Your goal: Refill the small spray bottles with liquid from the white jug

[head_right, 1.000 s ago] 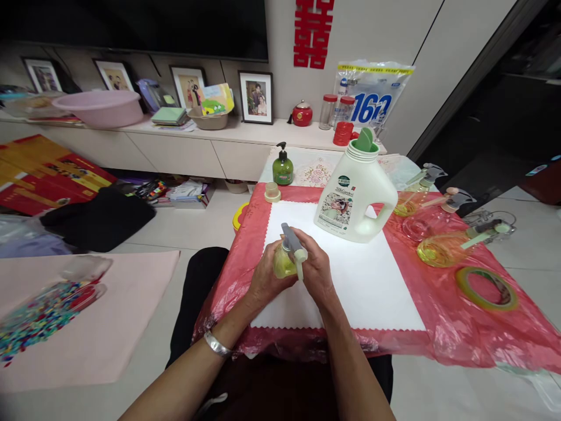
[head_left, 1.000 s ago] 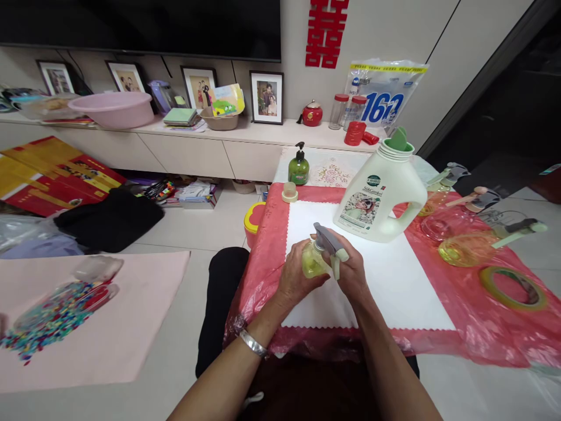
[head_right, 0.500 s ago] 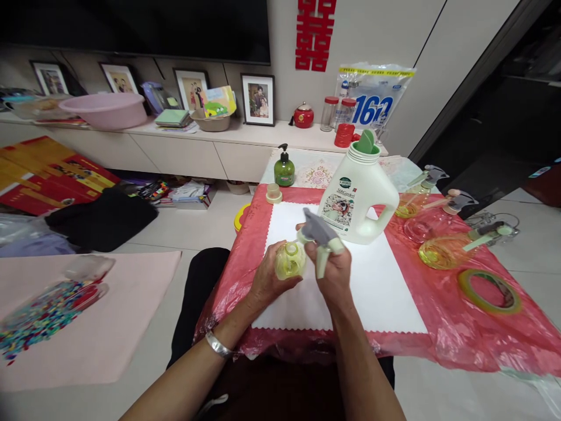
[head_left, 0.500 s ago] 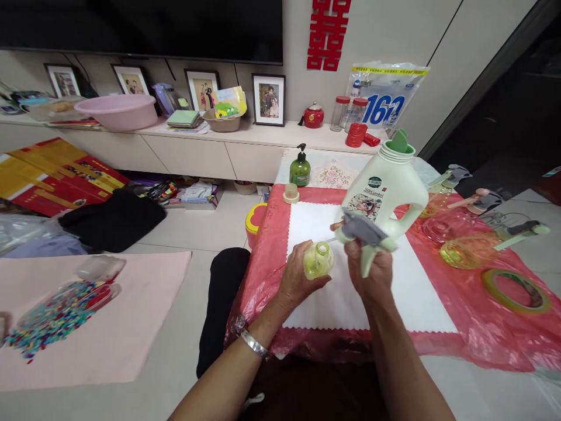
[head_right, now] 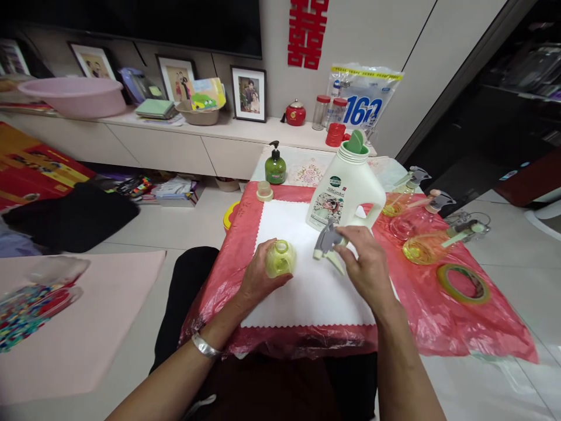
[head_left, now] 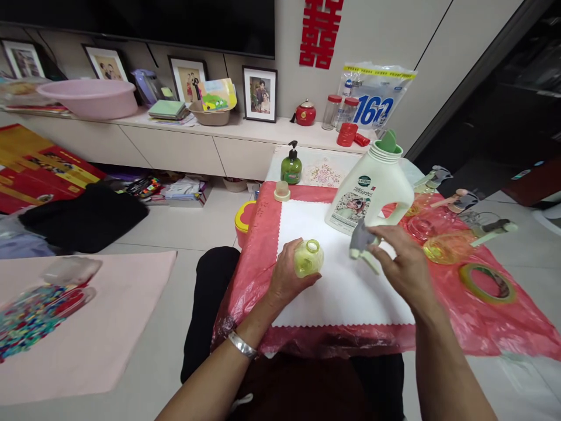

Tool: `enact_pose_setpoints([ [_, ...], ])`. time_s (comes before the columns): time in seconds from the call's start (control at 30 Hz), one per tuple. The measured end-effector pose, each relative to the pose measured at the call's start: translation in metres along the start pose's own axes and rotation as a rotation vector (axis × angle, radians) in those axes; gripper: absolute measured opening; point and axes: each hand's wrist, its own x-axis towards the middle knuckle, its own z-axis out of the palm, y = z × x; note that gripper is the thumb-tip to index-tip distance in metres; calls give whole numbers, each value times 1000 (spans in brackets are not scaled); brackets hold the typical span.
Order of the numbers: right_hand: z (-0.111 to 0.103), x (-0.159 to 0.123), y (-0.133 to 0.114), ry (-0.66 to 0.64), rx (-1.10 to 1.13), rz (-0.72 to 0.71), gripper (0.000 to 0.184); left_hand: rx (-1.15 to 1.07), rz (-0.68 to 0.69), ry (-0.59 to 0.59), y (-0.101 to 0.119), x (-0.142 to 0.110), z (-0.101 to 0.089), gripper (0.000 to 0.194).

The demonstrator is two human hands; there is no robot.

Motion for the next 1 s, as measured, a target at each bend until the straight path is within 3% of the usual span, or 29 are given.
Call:
enact_pose_setpoints([
  [0.13,9,-35,30,-260,-116,88,28,-32,23,-5,-1,0,0,89],
  [0.33,12,-56,53,-299,-116,185,29,-42,20,4,-6,-1,2,93],
  [0.47,0,-46,59,-181,-85,278,34,-48,33,7,-7,0,2,92],
  [0.63,-22,-14,75,225,-57,478,45,-36,17,7,-3,-1,0,89],
  [0.7,-24,2,83,328,27,534,54,-33,-1,6,-1,-1,0,89],
  [0.8,-20,24,92,290,193,568,61,-37,-15,-2,0,0,-1,88],
  [1.0,-8,44,101,241,343,621,45,-45,-29,-15,3,0,0,89],
])
